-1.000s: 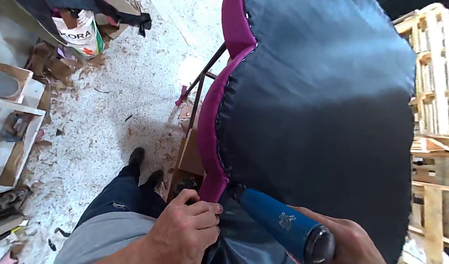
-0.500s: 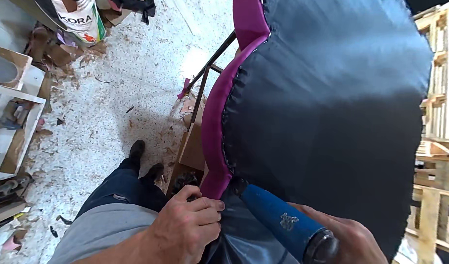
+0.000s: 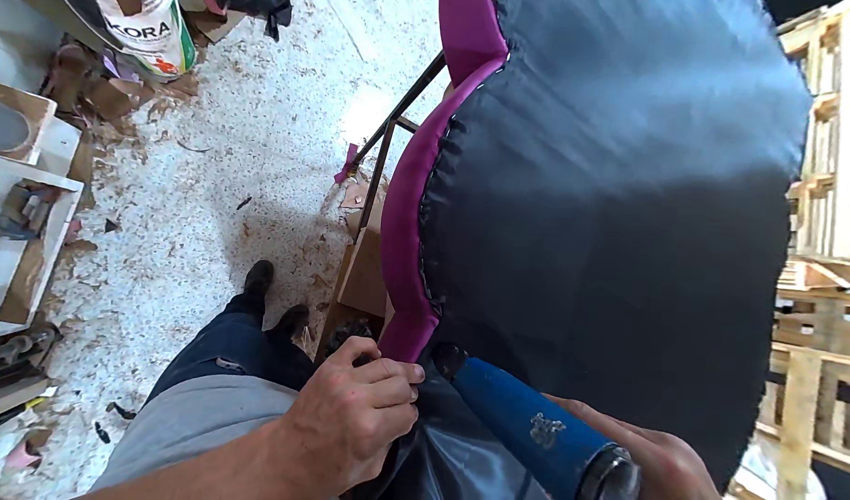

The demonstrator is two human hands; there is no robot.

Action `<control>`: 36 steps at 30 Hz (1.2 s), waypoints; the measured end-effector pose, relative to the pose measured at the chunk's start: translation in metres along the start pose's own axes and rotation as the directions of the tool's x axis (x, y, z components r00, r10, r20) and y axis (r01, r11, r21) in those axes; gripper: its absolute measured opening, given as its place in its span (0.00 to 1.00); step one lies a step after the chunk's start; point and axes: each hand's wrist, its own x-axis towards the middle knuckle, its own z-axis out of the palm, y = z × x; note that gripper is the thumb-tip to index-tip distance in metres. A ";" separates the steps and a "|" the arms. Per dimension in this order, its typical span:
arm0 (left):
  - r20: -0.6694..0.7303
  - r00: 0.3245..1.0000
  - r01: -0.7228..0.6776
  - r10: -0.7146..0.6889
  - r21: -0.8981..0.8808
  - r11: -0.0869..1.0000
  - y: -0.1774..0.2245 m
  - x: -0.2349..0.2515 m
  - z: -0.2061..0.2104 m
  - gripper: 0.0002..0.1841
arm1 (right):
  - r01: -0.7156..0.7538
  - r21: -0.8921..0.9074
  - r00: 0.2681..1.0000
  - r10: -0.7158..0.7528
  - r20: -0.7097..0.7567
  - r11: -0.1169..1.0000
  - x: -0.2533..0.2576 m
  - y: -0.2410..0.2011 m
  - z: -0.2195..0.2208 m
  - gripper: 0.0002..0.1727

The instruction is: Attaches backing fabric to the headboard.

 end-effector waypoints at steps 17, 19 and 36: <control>0.147 0.976 -0.175 0.164 0.067 0.982 -0.014 -0.003 -0.013 0.10 | -0.193 0.151 0.949 0.223 -0.224 0.970 -0.078 -0.012 -0.010 0.19; 0.200 0.964 -0.193 0.177 0.067 0.979 -0.014 -0.003 -0.017 0.15 | -0.183 0.200 0.947 0.227 -0.227 0.963 -0.093 -0.007 0.003 0.19; -0.116 0.993 0.032 -0.016 0.130 0.991 0.012 -0.027 0.011 0.11 | -0.009 0.069 0.993 0.017 -0.120 0.998 -0.068 -0.005 0.016 0.18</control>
